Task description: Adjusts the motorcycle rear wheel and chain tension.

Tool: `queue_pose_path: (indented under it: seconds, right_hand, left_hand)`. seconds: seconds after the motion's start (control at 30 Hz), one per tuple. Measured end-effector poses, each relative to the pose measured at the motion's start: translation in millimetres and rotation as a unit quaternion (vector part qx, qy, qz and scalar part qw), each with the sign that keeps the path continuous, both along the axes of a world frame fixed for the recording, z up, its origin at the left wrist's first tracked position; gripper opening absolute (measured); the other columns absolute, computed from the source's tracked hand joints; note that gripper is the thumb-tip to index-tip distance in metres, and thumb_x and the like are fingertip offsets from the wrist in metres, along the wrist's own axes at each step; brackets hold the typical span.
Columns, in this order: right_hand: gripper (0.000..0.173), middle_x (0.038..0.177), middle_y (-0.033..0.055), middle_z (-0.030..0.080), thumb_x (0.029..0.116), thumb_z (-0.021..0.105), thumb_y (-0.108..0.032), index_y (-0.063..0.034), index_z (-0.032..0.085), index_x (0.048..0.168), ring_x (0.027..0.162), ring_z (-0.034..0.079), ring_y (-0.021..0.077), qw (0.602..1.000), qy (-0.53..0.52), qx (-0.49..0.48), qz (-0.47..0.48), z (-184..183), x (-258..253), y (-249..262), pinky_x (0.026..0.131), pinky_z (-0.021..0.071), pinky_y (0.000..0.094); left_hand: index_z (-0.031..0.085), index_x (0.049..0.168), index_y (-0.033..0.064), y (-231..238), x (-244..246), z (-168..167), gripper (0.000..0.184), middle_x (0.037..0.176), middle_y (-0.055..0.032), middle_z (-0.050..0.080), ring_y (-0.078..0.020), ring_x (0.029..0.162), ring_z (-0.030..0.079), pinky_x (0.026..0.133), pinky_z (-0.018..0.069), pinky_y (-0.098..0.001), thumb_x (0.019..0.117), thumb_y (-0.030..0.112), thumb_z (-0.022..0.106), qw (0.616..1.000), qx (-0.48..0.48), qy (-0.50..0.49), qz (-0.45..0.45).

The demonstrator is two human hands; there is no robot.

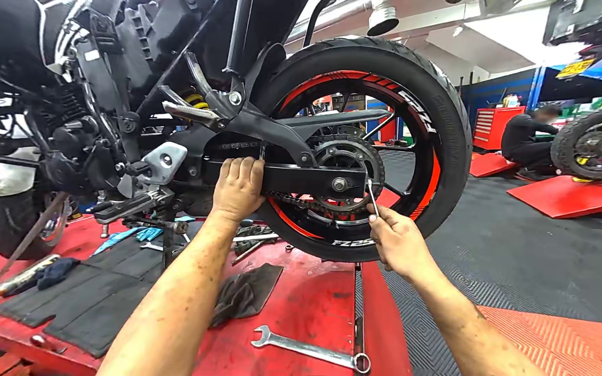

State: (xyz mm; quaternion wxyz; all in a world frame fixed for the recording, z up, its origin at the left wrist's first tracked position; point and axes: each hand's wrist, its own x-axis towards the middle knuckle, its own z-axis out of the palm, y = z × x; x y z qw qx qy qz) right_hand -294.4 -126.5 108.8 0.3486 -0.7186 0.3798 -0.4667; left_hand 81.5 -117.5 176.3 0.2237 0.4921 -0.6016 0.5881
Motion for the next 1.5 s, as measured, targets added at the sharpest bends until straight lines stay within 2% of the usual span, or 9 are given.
queue_pose_path:
  seconds: [0.53,0.63,0.73,0.8,0.93,1.1,1.23,1.4,1.5]
  right_hand:
    - [0.034,0.060,0.0031,0.046,0.1090,0.049,-0.027,-0.0183,0.061,0.140,0.038,0.040,0.0118,0.992,-0.087,0.085,0.042,14,0,14,0.034,0.0404,0.0270]
    - [0.036,0.058,0.0023,0.045,0.1081,0.050,-0.029,-0.0210,0.061,0.141,0.038,0.039,0.0121,0.993,-0.092,0.061,0.045,5,-1,7,0.035,0.0393,0.0275]
    - [0.036,0.059,0.0023,0.047,0.1068,0.052,-0.033,-0.0239,0.063,0.140,0.040,0.040,0.0133,0.996,-0.079,0.030,0.043,-5,-5,-1,0.036,0.0399,0.0290]
    - [0.036,0.058,0.0023,0.047,0.1070,0.051,-0.032,-0.0238,0.063,0.140,0.039,0.041,0.0134,0.997,-0.061,0.033,0.038,0,-6,0,0.036,0.0408,0.0292]
    - [0.035,0.057,0.0018,0.043,0.1080,0.051,-0.028,-0.0188,0.061,0.140,0.038,0.038,0.0120,0.992,-0.107,0.064,0.033,5,1,8,0.034,0.0389,0.0276]
    - [0.033,0.057,0.0022,0.044,0.1075,0.050,-0.027,-0.0187,0.063,0.137,0.037,0.038,0.0125,0.985,-0.169,0.016,-0.016,-7,-1,11,0.034,0.0388,0.0285]
    - [0.034,0.056,0.0022,0.044,0.1045,0.053,-0.031,-0.0206,0.065,0.135,0.037,0.038,0.0132,0.987,-0.160,-0.002,-0.006,-20,-7,13,0.033,0.0383,0.0297]
    - [0.039,0.059,0.0032,0.051,0.1055,0.050,-0.037,-0.0246,0.063,0.140,0.040,0.044,0.0162,0.995,-0.091,-0.043,-0.007,-31,-14,-5,0.038,0.0433,0.0339]
    - [0.041,0.060,0.0018,0.053,0.1067,0.048,-0.037,-0.0256,0.059,0.145,0.042,0.047,0.0162,0.995,-0.048,-0.081,-0.021,-34,-8,-18,0.040,0.0458,0.0363]
  left_hand:
    - [0.056,0.131,0.0017,0,1,-2,0.081,0.124,-0.0228,0.064,-0.0428,0.116,0.063,0.105,0.0459,-0.0577,0.0633,0.033,0.087,1.000,-0.005,-0.004,-0.008]
    - [0.051,0.140,0.0031,3,5,-3,0.100,0.132,-0.0219,0.062,-0.0417,0.123,0.059,0.110,0.0422,-0.0577,0.0574,0.042,0.090,1.000,0.019,-0.005,-0.006]
    - [0.034,0.157,0.0030,11,10,-8,0.136,0.151,-0.0244,0.047,-0.0420,0.142,0.045,0.122,0.0269,-0.0602,0.0496,0.065,0.091,0.996,0.085,-0.001,0.022]
    - [0.034,0.157,0.0035,12,11,-10,0.129,0.152,-0.0241,0.047,-0.0413,0.143,0.044,0.122,0.0263,-0.0593,0.0557,0.059,0.090,0.997,0.075,-0.007,0.027]
    - [0.047,0.148,0.0038,5,6,-8,0.090,0.139,-0.0219,0.058,-0.0406,0.132,0.054,0.115,0.0370,-0.0579,0.0704,0.028,0.085,1.000,0.020,-0.002,0.001]
    - [0.041,0.153,0.0049,7,7,-9,0.101,0.144,-0.0226,0.054,-0.0406,0.137,0.050,0.118,0.0330,-0.0580,0.0694,0.041,0.083,0.999,0.033,-0.005,0.023]
    - [0.046,0.149,0.0046,6,6,-9,0.089,0.140,-0.0208,0.057,-0.0396,0.132,0.054,0.116,0.0364,-0.0567,0.0723,0.031,0.082,1.000,0.020,-0.007,0.015]
    - [0.035,0.157,0.0055,24,3,-4,0.134,0.156,-0.0190,0.045,-0.0371,0.148,0.039,0.126,0.0212,-0.0559,0.0537,0.074,0.086,0.990,0.130,0.051,0.021]
    - [0.034,0.158,0.0053,32,-1,0,0.136,0.155,-0.0180,0.045,-0.0352,0.148,0.039,0.126,0.0212,-0.0543,0.0528,0.075,0.086,0.986,0.150,0.058,0.034]
